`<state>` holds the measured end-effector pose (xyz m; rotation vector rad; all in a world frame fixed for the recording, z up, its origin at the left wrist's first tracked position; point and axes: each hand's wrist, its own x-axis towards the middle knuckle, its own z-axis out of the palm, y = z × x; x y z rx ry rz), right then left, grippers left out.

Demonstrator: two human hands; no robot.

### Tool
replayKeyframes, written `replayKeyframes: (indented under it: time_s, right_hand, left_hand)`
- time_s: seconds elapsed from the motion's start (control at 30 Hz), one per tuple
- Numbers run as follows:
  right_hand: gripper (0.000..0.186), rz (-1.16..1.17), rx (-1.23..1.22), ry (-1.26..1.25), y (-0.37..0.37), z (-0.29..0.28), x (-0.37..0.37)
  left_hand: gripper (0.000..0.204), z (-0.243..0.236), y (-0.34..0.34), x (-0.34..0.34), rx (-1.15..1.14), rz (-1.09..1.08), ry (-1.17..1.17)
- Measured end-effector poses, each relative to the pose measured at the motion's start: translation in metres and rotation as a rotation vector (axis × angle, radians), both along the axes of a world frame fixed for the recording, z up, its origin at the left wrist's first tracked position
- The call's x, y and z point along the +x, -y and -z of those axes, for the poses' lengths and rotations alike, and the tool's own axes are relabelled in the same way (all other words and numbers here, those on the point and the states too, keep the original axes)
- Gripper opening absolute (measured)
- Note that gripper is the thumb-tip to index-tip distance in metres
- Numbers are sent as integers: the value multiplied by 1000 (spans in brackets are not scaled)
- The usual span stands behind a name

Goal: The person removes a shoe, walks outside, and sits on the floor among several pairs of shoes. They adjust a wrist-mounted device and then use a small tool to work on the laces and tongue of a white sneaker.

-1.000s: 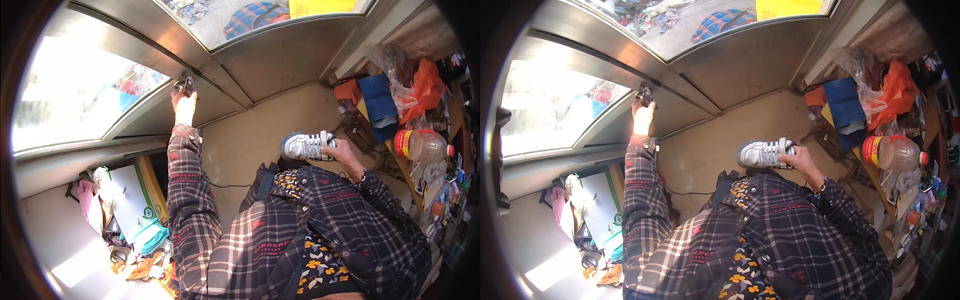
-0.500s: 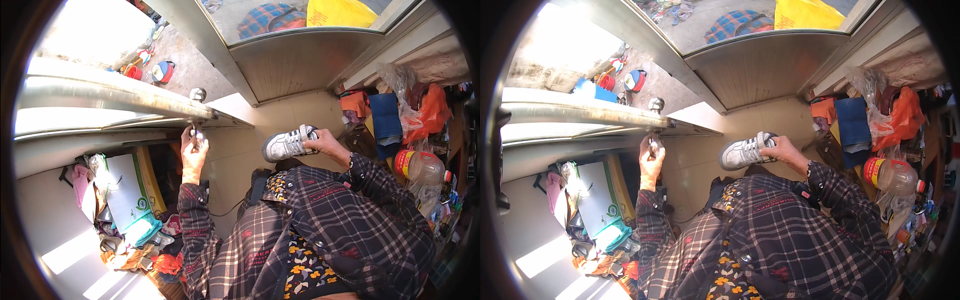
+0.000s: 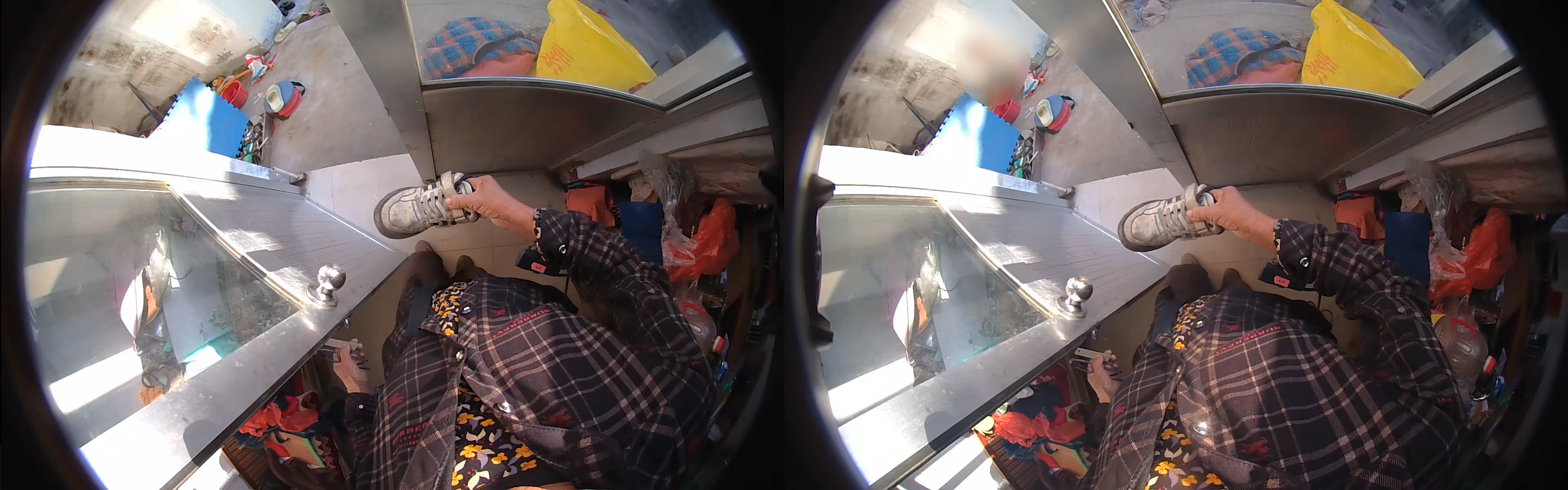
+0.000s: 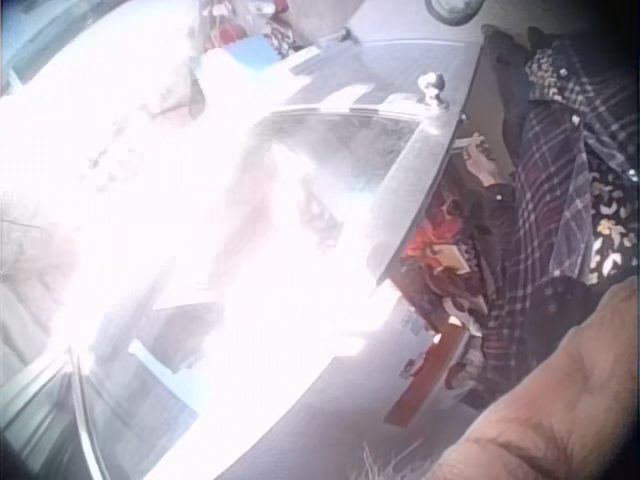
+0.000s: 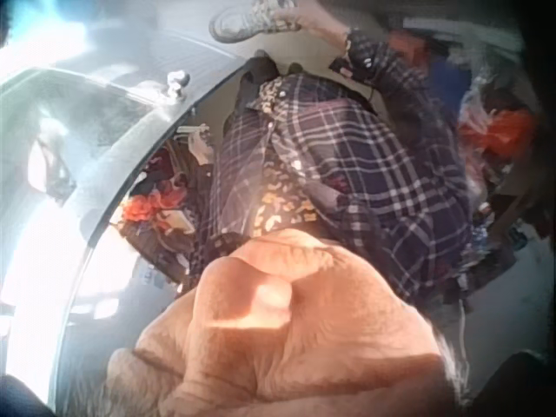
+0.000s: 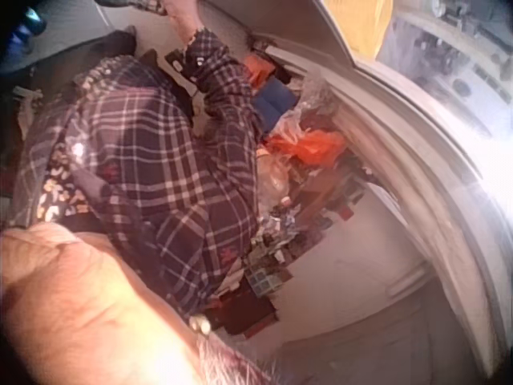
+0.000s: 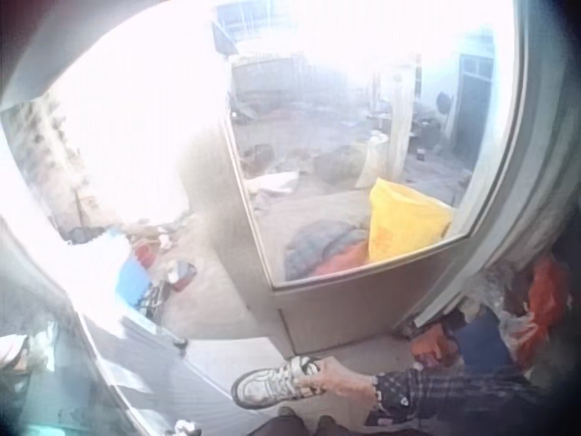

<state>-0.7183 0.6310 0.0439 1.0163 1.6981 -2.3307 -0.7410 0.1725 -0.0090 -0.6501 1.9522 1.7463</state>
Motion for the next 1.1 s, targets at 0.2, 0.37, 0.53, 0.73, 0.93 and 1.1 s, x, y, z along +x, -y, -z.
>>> replayKeyframes:
  time_s: [0.2, 0.37, 0.53, 0.73, 0.93, 1.1]
  right_hand:
    - [21, 160, -145, -130, 19, -18, -40]
    - [21, 181, -150, -192, 45, 0, -51]
    - [24, 326, -190, -255, 54, 0, -46]
    - [21, 516, -173, -47, 9, -56, -172]
    - [23, 652, -215, -172, -34, -44, -281]
    - [21, 730, -160, -212, -81, -36, -340]
  left_hand:
    - [20, 14, 24, 12, 56, -102, -173]
    - [20, 13, 60, 49, 22, -237, -85]
    - [20, 24, 53, 66, -3, -224, 11]
    - [20, -8, -19, -21, -29, -106, 208]
    - [20, 5, -66, -126, -51, 38, 287]
    - [20, 4, -96, -199, -69, 104, 289]
